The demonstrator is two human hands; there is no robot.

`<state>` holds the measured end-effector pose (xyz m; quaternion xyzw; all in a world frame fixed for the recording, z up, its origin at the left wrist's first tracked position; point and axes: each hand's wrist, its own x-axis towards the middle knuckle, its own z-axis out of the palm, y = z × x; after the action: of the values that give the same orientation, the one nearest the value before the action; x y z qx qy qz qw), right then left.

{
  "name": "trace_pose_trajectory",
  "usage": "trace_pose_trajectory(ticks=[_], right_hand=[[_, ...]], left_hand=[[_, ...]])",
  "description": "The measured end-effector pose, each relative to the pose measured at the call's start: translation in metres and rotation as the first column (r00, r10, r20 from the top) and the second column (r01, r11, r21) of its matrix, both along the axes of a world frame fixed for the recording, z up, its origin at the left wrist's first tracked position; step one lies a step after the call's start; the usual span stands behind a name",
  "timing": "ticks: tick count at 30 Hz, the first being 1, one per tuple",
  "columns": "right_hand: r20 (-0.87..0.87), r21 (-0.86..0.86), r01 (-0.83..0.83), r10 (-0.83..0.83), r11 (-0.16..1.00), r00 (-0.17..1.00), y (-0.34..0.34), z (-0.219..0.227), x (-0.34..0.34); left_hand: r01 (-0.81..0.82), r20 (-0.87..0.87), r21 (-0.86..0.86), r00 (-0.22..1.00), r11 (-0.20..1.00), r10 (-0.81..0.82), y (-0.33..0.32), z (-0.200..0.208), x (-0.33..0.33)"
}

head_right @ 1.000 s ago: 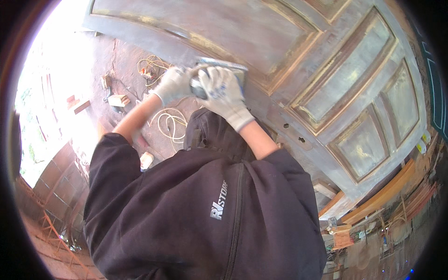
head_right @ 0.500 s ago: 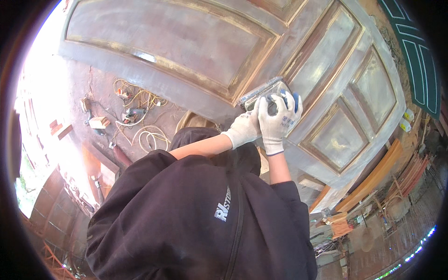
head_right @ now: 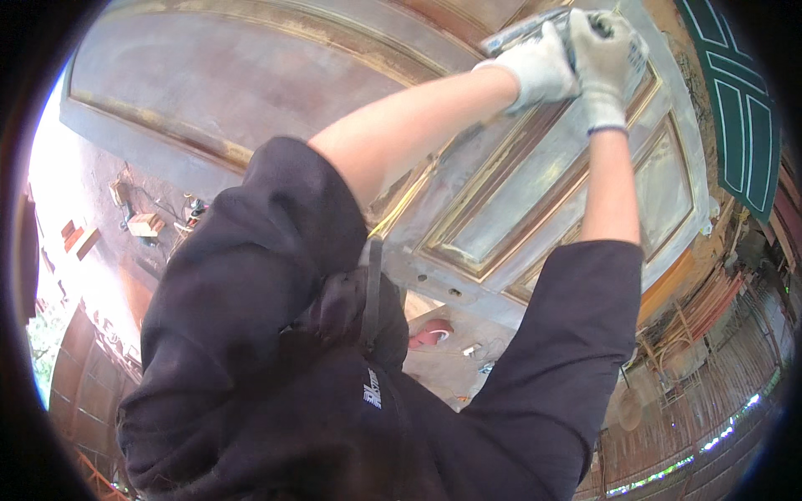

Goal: The person uses an electric sander to smooth the surface of a wooden door. They move the sander across the flat panels and along the raised edges, then flip the door to sand the other side.

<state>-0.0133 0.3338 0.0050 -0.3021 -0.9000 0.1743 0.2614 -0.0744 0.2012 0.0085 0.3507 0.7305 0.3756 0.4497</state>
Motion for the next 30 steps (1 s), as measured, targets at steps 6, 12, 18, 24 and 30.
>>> trace_pose_trajectory(ticks=[6, 12, 18, 24, 30], right_hand=[[0.000, -0.036, 0.011, -0.011, 0.999, 1.000, 0.014, -0.012, -0.019], [-0.012, -0.056, 0.124, -0.125, 0.991, 0.992, -0.103, -0.007, 0.031], [0.113, 0.112, 0.218, -0.231, 0.969, 0.966, -0.244, 0.018, 0.107], [0.230, -0.001, 0.173, -0.168, 0.985, 0.959, -0.315, 0.036, 0.141], [0.175, -0.007, 0.000, 0.001, 1.000, 0.985, -0.242, 0.040, 0.091]], left_hand=[[0.006, -0.009, -0.052, 1.000, 0.999, -0.007, 0.009, -0.008, -0.016], [0.032, -0.007, 0.011, 0.999, 0.999, -0.032, -0.079, -0.020, 0.030], [0.174, 0.030, -0.007, 0.984, 0.985, -0.174, -0.203, -0.001, 0.086], [0.212, -0.108, -0.005, 0.971, 0.977, -0.211, -0.282, -0.007, 0.138], [0.075, -0.110, 0.133, 0.992, 0.988, -0.060, -0.222, -0.027, 0.111]])
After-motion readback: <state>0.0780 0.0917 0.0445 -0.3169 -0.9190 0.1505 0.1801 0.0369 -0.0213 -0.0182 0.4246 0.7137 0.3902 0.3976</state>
